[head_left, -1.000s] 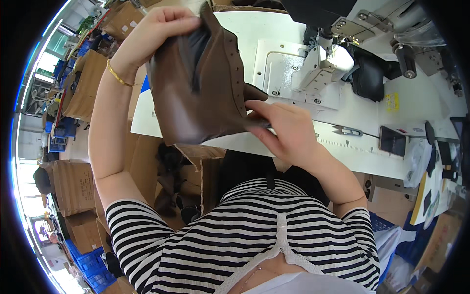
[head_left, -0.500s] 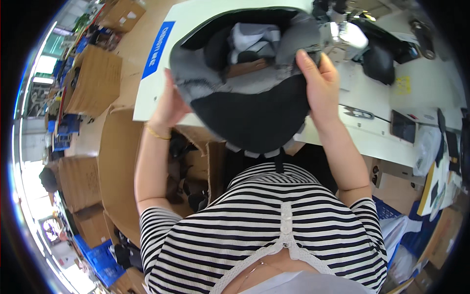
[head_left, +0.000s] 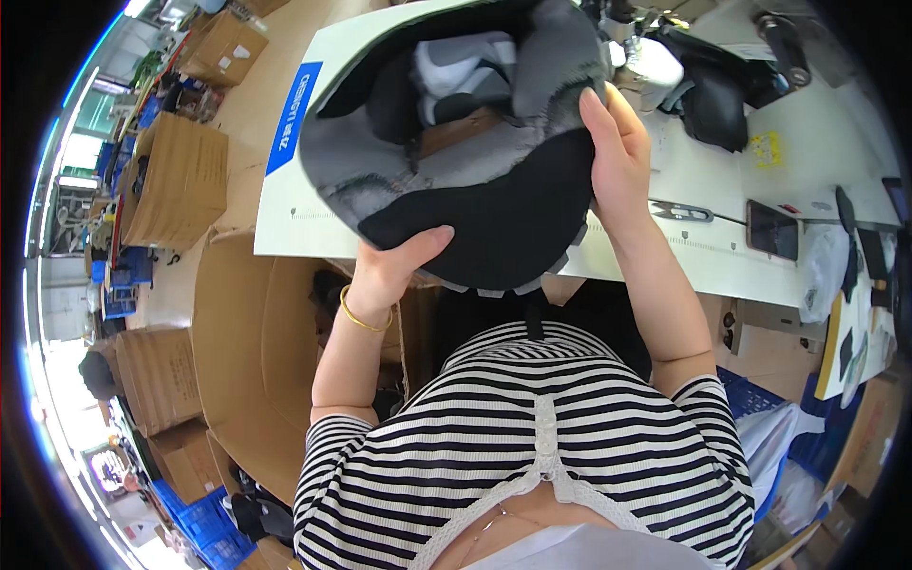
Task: The recorder is sewing shoe components using an industrial sewing machine.
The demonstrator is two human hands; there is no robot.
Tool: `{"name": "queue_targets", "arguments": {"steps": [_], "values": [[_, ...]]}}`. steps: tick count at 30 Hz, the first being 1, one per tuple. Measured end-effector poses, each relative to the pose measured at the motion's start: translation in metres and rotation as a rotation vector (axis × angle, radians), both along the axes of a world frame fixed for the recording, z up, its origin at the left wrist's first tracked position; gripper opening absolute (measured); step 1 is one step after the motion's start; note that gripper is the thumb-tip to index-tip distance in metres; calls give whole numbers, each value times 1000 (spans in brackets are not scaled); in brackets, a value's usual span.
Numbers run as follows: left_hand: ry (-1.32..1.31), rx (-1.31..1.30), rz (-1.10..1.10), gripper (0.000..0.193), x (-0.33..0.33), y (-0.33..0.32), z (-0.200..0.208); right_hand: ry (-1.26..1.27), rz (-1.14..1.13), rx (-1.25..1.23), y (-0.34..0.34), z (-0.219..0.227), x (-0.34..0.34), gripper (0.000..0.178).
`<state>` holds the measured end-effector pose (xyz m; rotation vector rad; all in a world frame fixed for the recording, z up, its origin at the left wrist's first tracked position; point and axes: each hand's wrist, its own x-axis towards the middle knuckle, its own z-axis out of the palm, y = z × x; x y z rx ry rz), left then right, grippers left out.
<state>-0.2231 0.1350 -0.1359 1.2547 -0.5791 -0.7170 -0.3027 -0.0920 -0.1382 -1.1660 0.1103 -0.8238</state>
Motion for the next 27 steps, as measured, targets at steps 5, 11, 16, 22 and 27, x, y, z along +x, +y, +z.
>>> {"name": "queue_targets", "arguments": {"steps": [5, 11, 16, 22, 27], "values": [[-152, -100, 81, 22, 0, -29, -3, 340, 27, 22, 3, -9, -30, 15], [21, -147, 26, 24, 7, -53, 3, 224, 156, 106, 9, -11, -56, 16], [90, -230, 4, 26, 19, -59, 21, 183, 152, 109, 8, 5, -48, 16], [127, -245, 14, 28, 19, -71, 29, 198, 20, 160, 16, 16, -54, 17], [122, -220, 11, 26, 24, -79, 38, 156, 53, 112, 2, 15, -46, 19]]}}
